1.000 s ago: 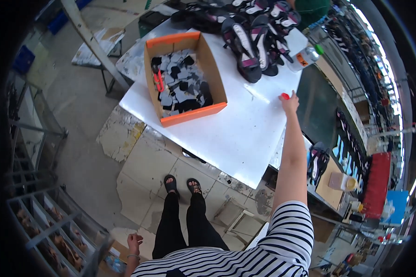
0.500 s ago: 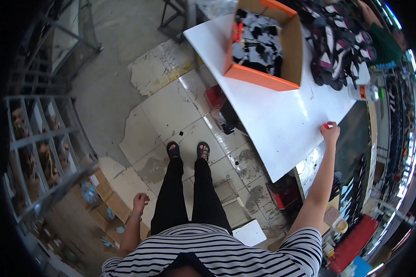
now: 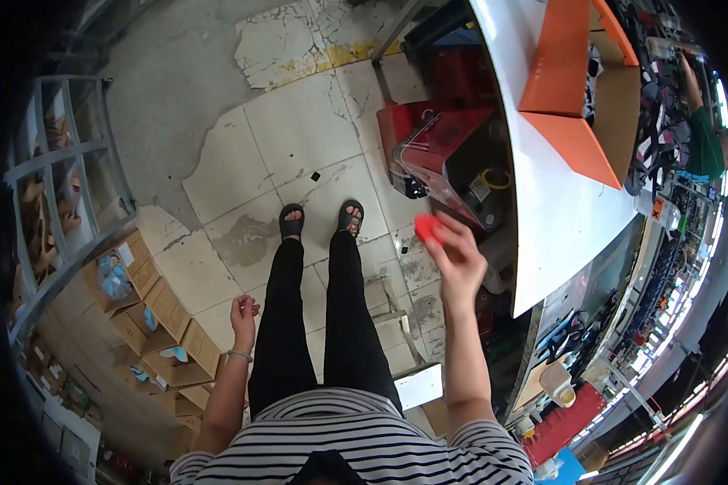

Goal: Applying adhesive to shoe components and refilling the adhesive container.

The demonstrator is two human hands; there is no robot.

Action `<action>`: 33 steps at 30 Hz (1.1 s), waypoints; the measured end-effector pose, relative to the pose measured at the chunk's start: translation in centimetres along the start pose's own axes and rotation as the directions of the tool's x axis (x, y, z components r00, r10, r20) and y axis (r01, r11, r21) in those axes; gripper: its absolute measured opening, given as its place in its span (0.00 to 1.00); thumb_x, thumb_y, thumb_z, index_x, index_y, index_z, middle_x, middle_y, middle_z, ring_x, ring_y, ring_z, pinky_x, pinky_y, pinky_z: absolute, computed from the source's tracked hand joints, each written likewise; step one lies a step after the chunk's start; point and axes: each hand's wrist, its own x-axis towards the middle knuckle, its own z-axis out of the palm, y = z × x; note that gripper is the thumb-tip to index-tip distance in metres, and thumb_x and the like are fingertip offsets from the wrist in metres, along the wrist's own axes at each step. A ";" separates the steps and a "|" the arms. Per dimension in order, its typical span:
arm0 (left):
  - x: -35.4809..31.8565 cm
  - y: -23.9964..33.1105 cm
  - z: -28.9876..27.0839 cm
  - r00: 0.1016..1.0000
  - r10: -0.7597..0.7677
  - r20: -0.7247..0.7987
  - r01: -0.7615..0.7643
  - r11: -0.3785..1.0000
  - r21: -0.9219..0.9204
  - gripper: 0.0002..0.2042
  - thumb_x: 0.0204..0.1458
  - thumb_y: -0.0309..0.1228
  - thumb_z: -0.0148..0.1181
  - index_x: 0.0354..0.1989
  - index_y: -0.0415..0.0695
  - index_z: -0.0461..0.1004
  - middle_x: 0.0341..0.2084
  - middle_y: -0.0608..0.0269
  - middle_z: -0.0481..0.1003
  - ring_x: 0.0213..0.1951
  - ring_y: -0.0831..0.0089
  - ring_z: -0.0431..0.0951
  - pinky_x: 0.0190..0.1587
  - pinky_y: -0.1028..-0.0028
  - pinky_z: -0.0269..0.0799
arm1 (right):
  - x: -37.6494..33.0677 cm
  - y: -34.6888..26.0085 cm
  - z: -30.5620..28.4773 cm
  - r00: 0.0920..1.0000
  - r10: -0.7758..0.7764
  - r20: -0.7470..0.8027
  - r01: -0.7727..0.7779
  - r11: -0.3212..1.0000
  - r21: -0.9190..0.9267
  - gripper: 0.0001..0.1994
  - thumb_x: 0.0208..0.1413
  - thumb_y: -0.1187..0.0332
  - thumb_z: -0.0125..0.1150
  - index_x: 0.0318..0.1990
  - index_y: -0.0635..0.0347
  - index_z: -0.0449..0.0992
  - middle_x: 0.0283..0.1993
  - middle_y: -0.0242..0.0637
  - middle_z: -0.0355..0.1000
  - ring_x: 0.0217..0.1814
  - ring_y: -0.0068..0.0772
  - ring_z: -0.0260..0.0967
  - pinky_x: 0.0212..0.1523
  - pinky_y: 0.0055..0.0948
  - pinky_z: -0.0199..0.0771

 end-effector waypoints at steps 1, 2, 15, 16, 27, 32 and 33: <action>0.1 -0.1 1.1 1.000 -0.006 0.012 0.006 1.000 -0.008 0.12 0.60 0.35 0.51 0.43 0.38 0.68 0.35 0.62 0.73 0.35 0.73 0.76 0.40 0.74 0.72 | 2.0 4.1 1.0 0.997 -0.012 -0.073 0.009 0.999 -0.045 0.09 0.48 0.77 0.65 0.38 0.65 0.80 0.48 0.42 0.74 0.52 0.31 0.69 0.55 0.27 0.66; 0.2 -0.1 2.1 1.000 0.007 0.005 -0.006 0.999 -0.039 0.10 0.60 0.33 0.51 0.43 0.39 0.68 0.34 0.62 0.73 0.35 0.74 0.75 0.40 0.75 0.72 | 4.6 8.2 0.8 0.984 -0.101 -0.148 0.076 0.983 -0.166 0.08 0.51 0.75 0.64 0.39 0.66 0.79 0.44 0.42 0.76 0.49 0.28 0.70 0.52 0.26 0.67; -0.5 -2.2 5.3 0.979 0.198 0.038 -0.200 0.935 0.292 0.04 0.58 0.27 0.52 0.36 0.39 0.69 0.33 0.61 0.69 0.33 0.73 0.70 0.37 0.77 0.68 | 25.6 19.5 -5.9 0.564 -0.589 -0.578 0.113 0.749 -0.653 0.13 0.56 0.62 0.60 0.42 0.62 0.80 0.47 0.46 0.75 0.49 0.43 0.72 0.53 0.35 0.69; -0.5 -1.9 5.5 0.979 0.198 0.039 -0.201 0.935 0.293 0.04 0.58 0.27 0.52 0.36 0.39 0.69 0.33 0.61 0.69 0.33 0.73 0.70 0.37 0.77 0.68 | 25.6 19.4 -5.7 0.564 -0.588 -0.579 0.112 0.750 -0.652 0.13 0.56 0.62 0.60 0.42 0.62 0.80 0.47 0.46 0.75 0.49 0.43 0.72 0.53 0.35 0.69; -0.6 -1.5 7.1 0.979 0.196 0.050 -0.201 0.927 0.316 0.05 0.58 0.28 0.52 0.36 0.40 0.71 0.32 0.63 0.69 0.32 0.74 0.69 0.36 0.77 0.66 | 26.1 16.8 -10.1 0.894 -0.316 -0.317 0.049 0.773 -0.632 0.15 0.47 0.59 0.68 0.41 0.55 0.82 0.52 0.38 0.73 0.55 0.39 0.68 0.55 0.34 0.67; -0.6 -1.6 7.4 0.976 0.214 0.049 -0.218 0.915 0.339 0.04 0.57 0.26 0.52 0.35 0.39 0.71 0.33 0.61 0.69 0.31 0.72 0.69 0.35 0.76 0.67 | 25.0 16.2 -8.2 0.852 -0.327 -0.409 -0.015 0.766 -0.642 0.12 0.47 0.62 0.69 0.38 0.56 0.82 0.50 0.40 0.74 0.54 0.40 0.69 0.54 0.34 0.68; -0.6 -1.7 7.6 0.976 0.214 0.046 -0.216 0.912 0.349 0.04 0.57 0.25 0.52 0.34 0.39 0.70 0.33 0.60 0.69 0.31 0.71 0.70 0.35 0.76 0.68 | 24.8 16.6 -7.8 0.809 -0.358 -0.466 -0.005 0.789 -0.615 0.12 0.47 0.63 0.68 0.38 0.57 0.83 0.50 0.41 0.74 0.53 0.40 0.70 0.53 0.33 0.69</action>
